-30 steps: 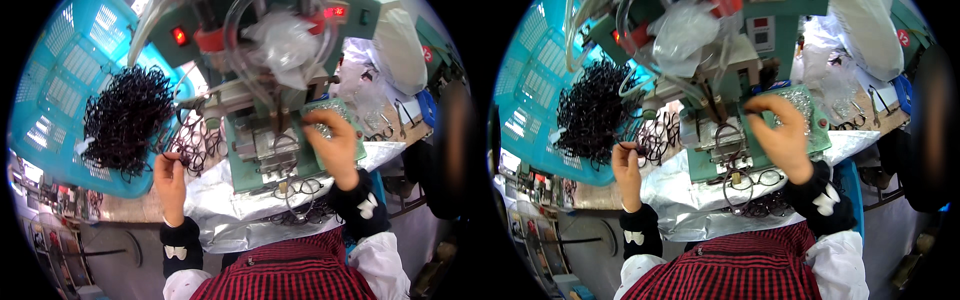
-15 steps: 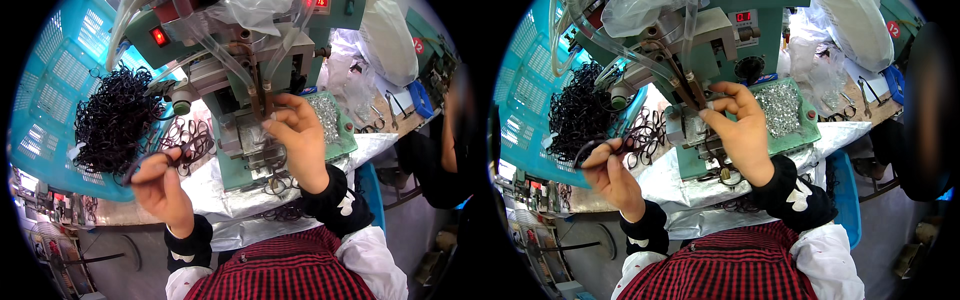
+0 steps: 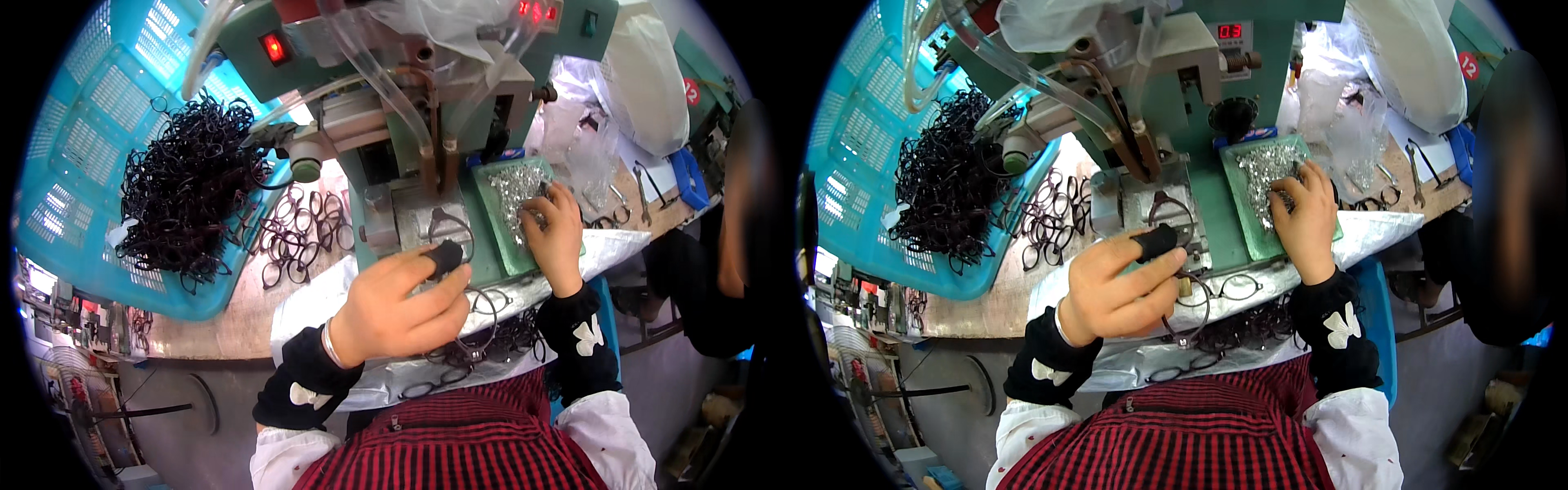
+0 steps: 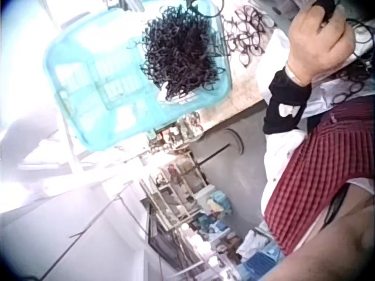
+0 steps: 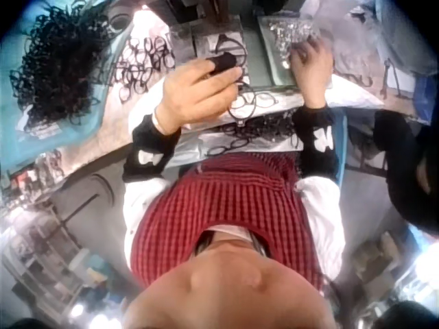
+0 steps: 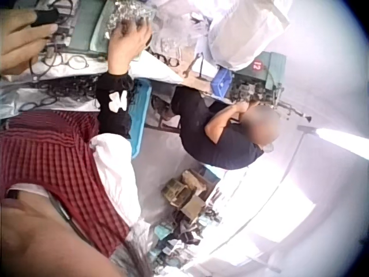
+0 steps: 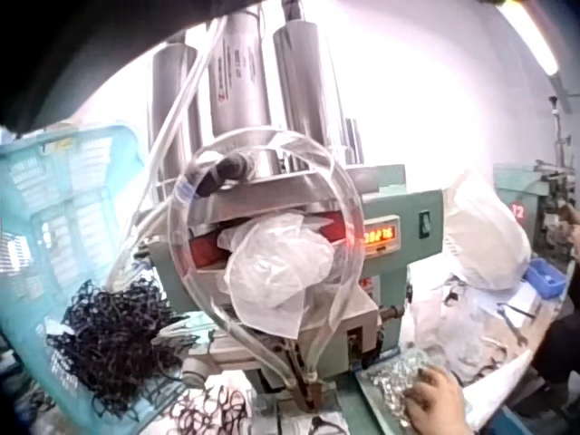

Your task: The person assembles eyeglasses by inserting small metal components into the frame using a press machine. They repeatedly pick up frames, place them in the machine, add components, and operate the press to secure the parts.

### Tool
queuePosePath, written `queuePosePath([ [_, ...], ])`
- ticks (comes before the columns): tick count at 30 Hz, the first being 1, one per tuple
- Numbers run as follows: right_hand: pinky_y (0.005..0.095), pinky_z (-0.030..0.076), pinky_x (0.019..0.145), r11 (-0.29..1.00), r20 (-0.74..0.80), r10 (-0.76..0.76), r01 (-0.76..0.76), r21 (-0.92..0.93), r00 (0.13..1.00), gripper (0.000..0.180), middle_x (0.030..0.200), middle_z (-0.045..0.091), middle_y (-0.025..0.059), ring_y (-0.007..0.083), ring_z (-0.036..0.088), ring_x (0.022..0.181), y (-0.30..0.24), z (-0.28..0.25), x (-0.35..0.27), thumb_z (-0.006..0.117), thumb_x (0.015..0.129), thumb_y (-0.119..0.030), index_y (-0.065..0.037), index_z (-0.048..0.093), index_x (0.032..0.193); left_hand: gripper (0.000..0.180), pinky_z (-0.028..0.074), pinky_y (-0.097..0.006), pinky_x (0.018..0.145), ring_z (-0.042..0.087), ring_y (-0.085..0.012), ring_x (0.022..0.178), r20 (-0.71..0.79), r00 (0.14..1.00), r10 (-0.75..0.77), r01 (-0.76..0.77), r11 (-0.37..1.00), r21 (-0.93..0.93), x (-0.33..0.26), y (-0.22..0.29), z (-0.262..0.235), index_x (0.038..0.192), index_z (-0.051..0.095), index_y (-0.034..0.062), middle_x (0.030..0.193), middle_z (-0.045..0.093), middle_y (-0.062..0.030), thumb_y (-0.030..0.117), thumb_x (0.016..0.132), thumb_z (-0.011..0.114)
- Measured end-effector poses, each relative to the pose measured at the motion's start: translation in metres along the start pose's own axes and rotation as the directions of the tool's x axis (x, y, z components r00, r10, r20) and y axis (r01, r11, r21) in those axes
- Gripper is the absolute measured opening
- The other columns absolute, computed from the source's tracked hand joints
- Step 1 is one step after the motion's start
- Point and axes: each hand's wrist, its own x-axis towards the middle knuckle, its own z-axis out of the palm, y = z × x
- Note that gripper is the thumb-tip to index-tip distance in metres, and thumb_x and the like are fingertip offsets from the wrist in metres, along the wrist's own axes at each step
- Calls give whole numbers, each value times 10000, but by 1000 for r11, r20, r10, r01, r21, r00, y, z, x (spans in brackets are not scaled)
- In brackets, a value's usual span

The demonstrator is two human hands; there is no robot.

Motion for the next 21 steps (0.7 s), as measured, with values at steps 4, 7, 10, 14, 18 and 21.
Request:
queuePosePath([
  [4,471,478,927,989,-46,-131,134,56,990,151,1228,603,170,375,510,1264,-15,2,7,715,771,-109,-74,675,912,184,606,-392,766,665,-263,858,-19,1000,-24,23,1000,-10,-3,0,3,892,637,93,1051,692,-80,142,727,704],
  [7,469,495,855,953,150,-303,297,60,941,188,1253,593,150,353,507,1280,-20,10,21,678,784,-107,-57,625,958,226,596,-420,816,665,-274,876,-4,998,-62,62,997,-50,-6,3,3,920,643,73,1096,688,-95,145,718,715],
  [10,466,496,844,955,78,-293,295,-26,953,230,1243,596,151,361,519,1256,-6,23,29,642,771,-78,-30,594,991,286,561,-463,914,664,-285,901,10,976,-215,215,973,-88,-17,24,-1,978,659,47,1168,673,-127,129,712,727],
  [14,419,497,873,985,-20,-125,127,116,992,176,1059,659,152,343,614,1070,-1,0,19,654,770,-27,-15,644,945,224,540,-423,904,654,-270,852,-167,914,-370,402,881,249,-53,53,-52,967,695,33,1067,682,-137,21,743,702],
  [18,277,476,806,852,58,220,-220,476,974,105,863,659,61,148,611,830,-3,-8,7,654,838,0,-2,640,941,206,494,-374,803,602,-269,867,-750,542,-380,805,491,333,-76,44,-116,957,725,50,1025,671,-110,-42,773,709],
  [21,260,469,807,763,84,218,-224,606,972,109,866,648,34,116,592,833,-8,-2,12,640,839,8,-4,631,947,203,439,-379,853,554,-273,959,-617,627,-476,779,360,514,-77,13,-135,916,749,79,1128,664,-87,-49,760,730],
])
